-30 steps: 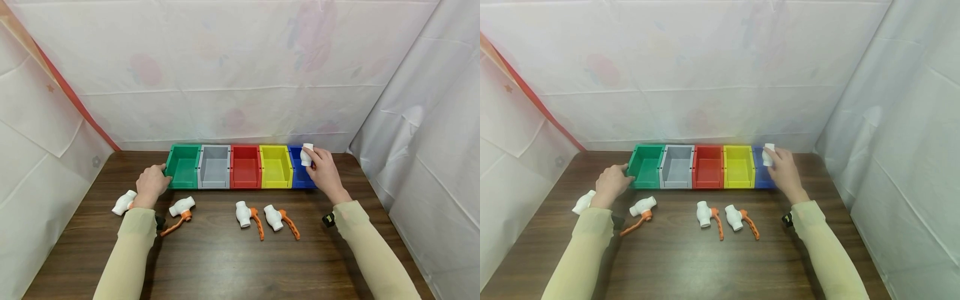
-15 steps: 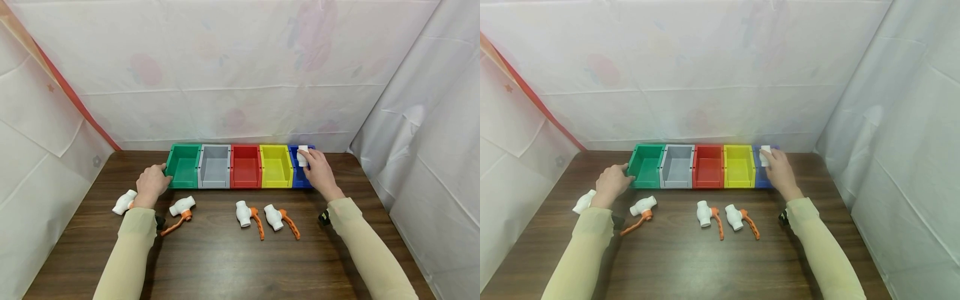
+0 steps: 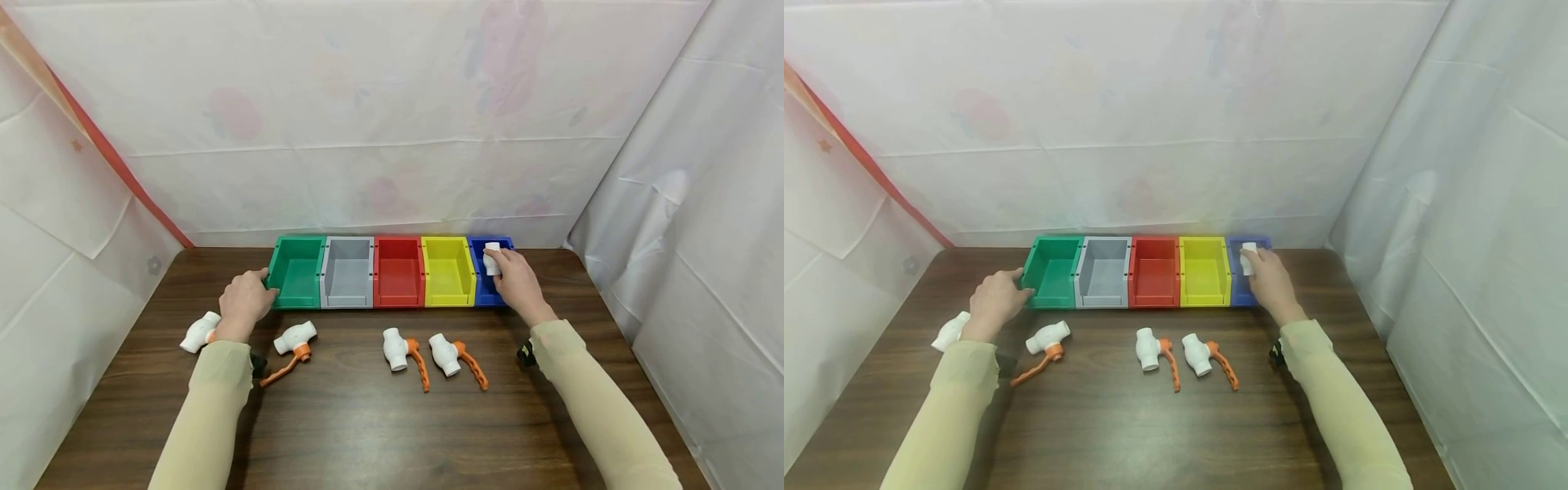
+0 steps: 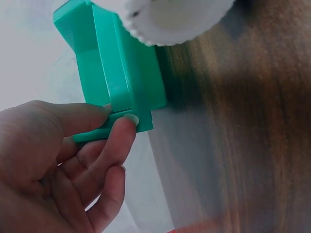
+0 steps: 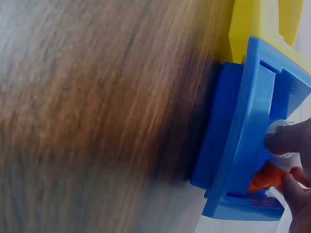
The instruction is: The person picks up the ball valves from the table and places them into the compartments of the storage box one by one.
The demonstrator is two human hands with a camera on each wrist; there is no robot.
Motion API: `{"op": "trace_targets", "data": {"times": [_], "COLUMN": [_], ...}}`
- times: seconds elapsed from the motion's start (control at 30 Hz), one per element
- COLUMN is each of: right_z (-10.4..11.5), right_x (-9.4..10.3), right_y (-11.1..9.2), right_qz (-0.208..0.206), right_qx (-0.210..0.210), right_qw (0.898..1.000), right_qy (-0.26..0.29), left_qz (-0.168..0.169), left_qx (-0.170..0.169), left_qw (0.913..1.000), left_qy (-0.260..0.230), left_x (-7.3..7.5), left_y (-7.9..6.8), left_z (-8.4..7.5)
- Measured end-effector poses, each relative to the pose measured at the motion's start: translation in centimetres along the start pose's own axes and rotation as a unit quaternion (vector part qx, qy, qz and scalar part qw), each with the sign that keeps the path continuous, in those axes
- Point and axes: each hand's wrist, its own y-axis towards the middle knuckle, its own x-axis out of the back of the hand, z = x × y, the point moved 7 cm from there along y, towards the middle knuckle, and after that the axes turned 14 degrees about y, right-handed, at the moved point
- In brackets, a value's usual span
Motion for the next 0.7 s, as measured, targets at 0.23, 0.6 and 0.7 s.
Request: {"op": "trace_targets", "data": {"times": [0.23,0.6,0.7], "right_z": [-0.3,-0.4,-0.3], "right_x": [-0.7,-2.1,-2.2], "right_y": [0.3,1.1,1.2], "right_qz": [0.014,0.033,0.031], "right_qx": [-0.03,-0.071,-0.079], "right_qw": [0.999,0.997,0.996], "right_qy": [0.004,-0.019,-0.016], "left_qz": [0.004,0.003,0.002], "left_qx": [0.001,-0.008,-0.013], "left_qw": [1.0,1.0,0.9999], "left_qy": [-0.001,0.001,0.002], "left_x": [-0.3,-0.2,-0.3], "left_y": [0.2,0.2,0.2], "left_z": [0.2,0.3,0.3]}}
